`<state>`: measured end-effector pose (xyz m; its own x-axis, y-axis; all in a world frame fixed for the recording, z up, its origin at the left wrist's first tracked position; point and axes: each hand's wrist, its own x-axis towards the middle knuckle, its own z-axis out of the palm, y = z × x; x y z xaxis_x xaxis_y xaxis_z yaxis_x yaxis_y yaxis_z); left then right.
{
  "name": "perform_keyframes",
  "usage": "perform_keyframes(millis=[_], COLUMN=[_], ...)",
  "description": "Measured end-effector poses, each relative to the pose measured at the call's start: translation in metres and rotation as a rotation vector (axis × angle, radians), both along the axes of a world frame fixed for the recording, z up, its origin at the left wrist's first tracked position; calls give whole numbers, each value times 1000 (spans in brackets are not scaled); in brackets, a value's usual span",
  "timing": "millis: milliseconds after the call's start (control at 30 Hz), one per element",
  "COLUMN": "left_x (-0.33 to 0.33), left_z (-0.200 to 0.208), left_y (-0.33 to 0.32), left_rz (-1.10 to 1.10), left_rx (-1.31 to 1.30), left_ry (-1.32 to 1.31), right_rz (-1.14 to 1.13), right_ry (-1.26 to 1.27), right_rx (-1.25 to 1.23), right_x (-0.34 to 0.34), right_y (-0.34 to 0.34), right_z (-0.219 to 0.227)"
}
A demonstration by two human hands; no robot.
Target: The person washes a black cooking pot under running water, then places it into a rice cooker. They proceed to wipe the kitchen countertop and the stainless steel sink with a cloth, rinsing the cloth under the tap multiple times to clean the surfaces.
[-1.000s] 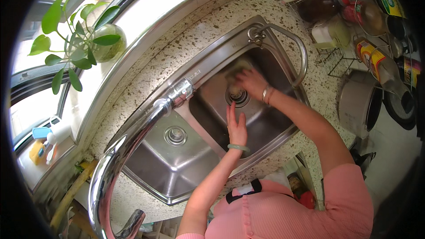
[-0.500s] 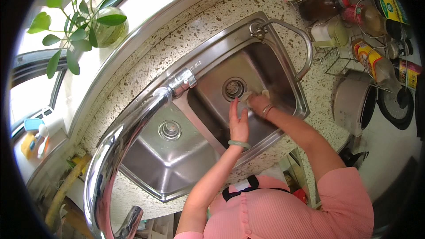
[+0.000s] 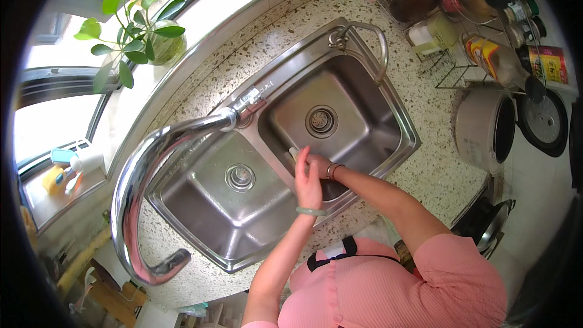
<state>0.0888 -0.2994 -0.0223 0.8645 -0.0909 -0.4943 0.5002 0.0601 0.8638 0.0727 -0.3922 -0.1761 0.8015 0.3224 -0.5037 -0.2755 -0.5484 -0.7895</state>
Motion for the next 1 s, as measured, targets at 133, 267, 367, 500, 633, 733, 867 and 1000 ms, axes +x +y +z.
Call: perform_keyframes(millis=[133,267,367,500,633,733,867,1000], left_x=[2,-6,-7,-9,-21,-28,-36,-33], left_z=[49,80,99,92,63,56,38,29], left_y=[38,84,117,154,127,79,39,30], left_rz=[142,345,418,374,186,65,13,-53], left_rx=[62,88,119,398,477,428,414,519], left_ry=[-191,-167,-229,-180,-246,-212,-117,-171], right_rz=[-242,-239,-297,-338,-421,-618,-612,-587], right_ry=[523,33,80,76,-146,-208,-366,-417], right_rx=[270,432,482,540,455,271,-293,-457], right_x=[38,47,44,38,45,66,96,112], right_y=[8,59,124,124,39,-43,-126,-137], right_z=[118,193,232,238,221,162,81,6])
